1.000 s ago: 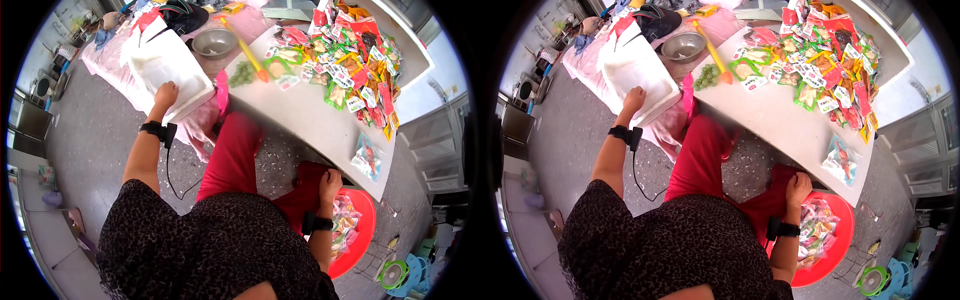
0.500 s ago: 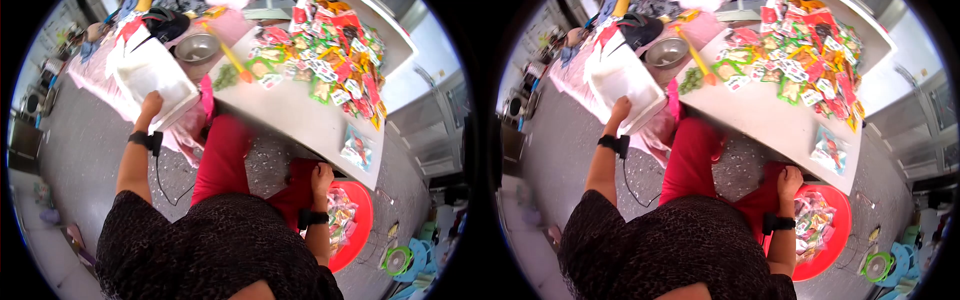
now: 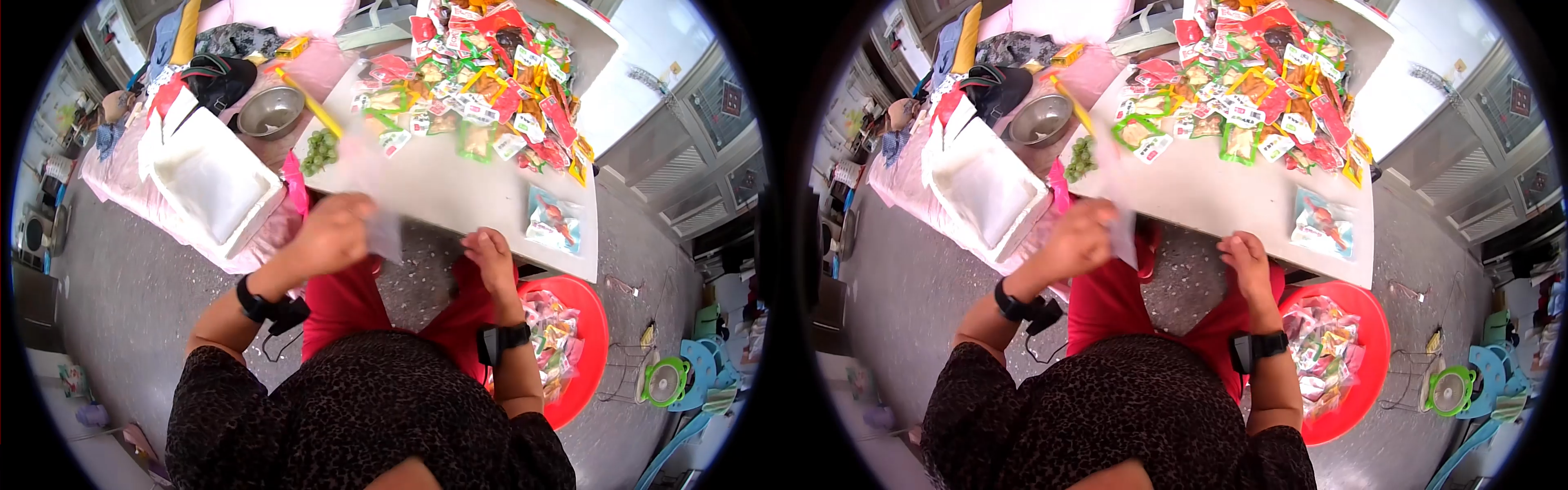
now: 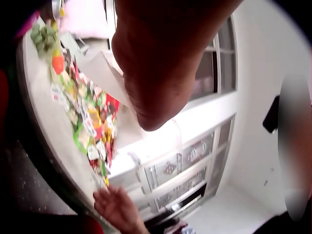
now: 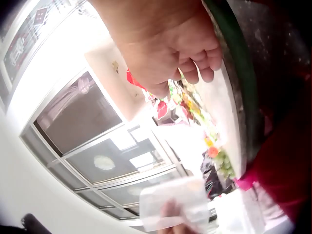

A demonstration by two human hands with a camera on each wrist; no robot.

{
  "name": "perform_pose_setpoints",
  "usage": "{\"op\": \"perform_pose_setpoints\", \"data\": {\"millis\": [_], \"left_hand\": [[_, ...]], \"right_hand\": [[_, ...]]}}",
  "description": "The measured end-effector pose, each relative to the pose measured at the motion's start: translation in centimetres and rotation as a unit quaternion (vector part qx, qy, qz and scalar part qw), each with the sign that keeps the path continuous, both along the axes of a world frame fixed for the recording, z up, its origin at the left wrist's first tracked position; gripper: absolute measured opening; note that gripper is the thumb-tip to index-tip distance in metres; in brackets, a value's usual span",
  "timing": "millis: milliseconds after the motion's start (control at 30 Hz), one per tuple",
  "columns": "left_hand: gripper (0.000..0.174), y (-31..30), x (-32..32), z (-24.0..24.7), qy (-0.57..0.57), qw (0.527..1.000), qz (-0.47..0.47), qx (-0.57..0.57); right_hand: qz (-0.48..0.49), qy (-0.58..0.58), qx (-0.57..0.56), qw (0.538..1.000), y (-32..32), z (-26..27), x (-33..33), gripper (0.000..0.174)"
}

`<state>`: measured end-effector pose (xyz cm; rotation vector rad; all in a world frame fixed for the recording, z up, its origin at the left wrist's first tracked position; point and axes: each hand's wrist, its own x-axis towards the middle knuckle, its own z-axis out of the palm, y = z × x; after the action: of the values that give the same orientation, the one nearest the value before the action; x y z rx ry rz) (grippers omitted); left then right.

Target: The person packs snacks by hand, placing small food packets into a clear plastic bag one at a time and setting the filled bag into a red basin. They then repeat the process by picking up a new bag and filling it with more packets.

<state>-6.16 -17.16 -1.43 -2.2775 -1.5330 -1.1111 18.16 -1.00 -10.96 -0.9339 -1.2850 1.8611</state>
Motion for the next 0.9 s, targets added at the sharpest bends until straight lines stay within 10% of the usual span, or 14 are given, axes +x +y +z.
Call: {"op": "perform_pose_setpoints", "data": {"millis": [233,333,733,900], "left_hand": [[0.011,3.9,4.3,-3.9,0.203,0.963,-0.175,0.006],[0.009,4.8,3.6,-5.0,0.253,0.95,-0.183,-0.026],[0.008,10.8,-2.1,-4.6,0.335,0.942,0.006,-0.025],[0.009,12.8,0.8,-6.9,-0.081,0.982,0.072,-0.155]], "right_hand": [[0.2,0.252,-0.23,0.918,0.9,-0.2,-1.4,0.065],[0.202,0.316,-0.274,0.886,1.8,-1.0,-0.7,0.062],[0.087,0.071,-0.109,0.988,3.8,-0.6,-2.3,0.006],[0.041,0.013,-0.039,0.998,3.4,-1.7,-5.5,0.004]]}}
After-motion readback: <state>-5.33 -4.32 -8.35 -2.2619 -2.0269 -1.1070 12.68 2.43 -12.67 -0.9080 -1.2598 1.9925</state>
